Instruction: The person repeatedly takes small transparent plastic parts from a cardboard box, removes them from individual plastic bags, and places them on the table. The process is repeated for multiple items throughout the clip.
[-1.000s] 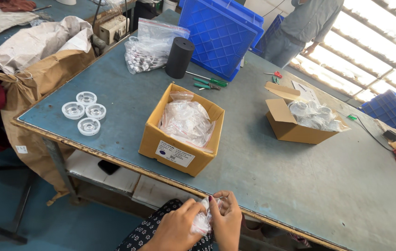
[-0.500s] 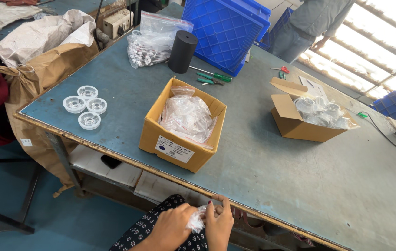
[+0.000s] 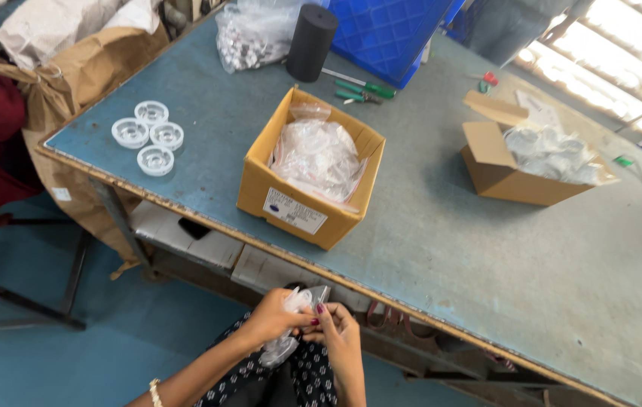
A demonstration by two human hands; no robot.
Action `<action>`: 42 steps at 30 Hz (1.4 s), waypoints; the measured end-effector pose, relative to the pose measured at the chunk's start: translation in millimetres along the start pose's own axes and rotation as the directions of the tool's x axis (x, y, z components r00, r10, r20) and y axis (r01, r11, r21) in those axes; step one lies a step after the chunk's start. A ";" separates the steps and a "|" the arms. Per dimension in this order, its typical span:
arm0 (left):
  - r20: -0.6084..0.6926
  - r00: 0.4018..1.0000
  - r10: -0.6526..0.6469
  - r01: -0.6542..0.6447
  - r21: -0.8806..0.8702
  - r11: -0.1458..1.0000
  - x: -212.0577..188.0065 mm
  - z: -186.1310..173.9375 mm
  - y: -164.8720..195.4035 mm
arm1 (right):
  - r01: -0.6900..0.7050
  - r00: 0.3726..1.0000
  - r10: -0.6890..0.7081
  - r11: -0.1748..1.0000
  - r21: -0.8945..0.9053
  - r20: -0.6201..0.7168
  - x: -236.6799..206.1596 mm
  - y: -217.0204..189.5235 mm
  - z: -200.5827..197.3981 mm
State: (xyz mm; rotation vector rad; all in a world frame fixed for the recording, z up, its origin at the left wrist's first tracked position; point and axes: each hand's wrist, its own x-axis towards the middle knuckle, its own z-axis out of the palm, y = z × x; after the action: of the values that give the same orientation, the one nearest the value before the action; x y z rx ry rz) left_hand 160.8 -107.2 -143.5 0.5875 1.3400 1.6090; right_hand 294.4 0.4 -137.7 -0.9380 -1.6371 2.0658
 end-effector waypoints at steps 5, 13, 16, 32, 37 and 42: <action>0.083 0.991 -0.100 0.115 -0.202 0.972 -3.5 -3.9 -3.4 | 0.131 0.990 -0.136 0.984 0.124 0.034 -2.4 6.4 -6.1; -0.285 0.940 0.189 -0.133 0.203 0.970 -8.1 4.0 4.0 | 0.198 0.893 -0.370 0.833 -0.516 -0.256 -17.9 -10.4 15.0; -0.261 0.896 0.360 -0.245 0.385 0.890 -11.1 10.4 4.5 | 0.384 0.855 -0.507 0.762 -0.521 -0.111 -19.2 -12.4 20.8; 0.356 0.757 0.548 -0.653 0.456 0.605 -28.9 12.8 -13.3 | 0.293 0.890 -0.428 0.802 -0.521 -0.159 3.7 17.0 25.0; 0.181 0.876 0.448 -0.473 0.513 0.717 -19.5 2.5 8.0 | 0.379 0.900 -0.385 0.923 -0.071 -0.202 5.0 9.8 24.5; -0.158 0.950 0.268 -0.235 0.198 0.952 -12.2 -24.3 36.2 | 0.385 0.904 -0.387 0.922 -0.044 -0.185 6.7 -4.0 2.7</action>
State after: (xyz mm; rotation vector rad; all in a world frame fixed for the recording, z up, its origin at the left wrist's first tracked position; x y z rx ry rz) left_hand 133.9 -128.8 -114.3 0.7587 1.6087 1.7960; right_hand 287.2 3.8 -135.5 -0.7152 -1.5785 1.6529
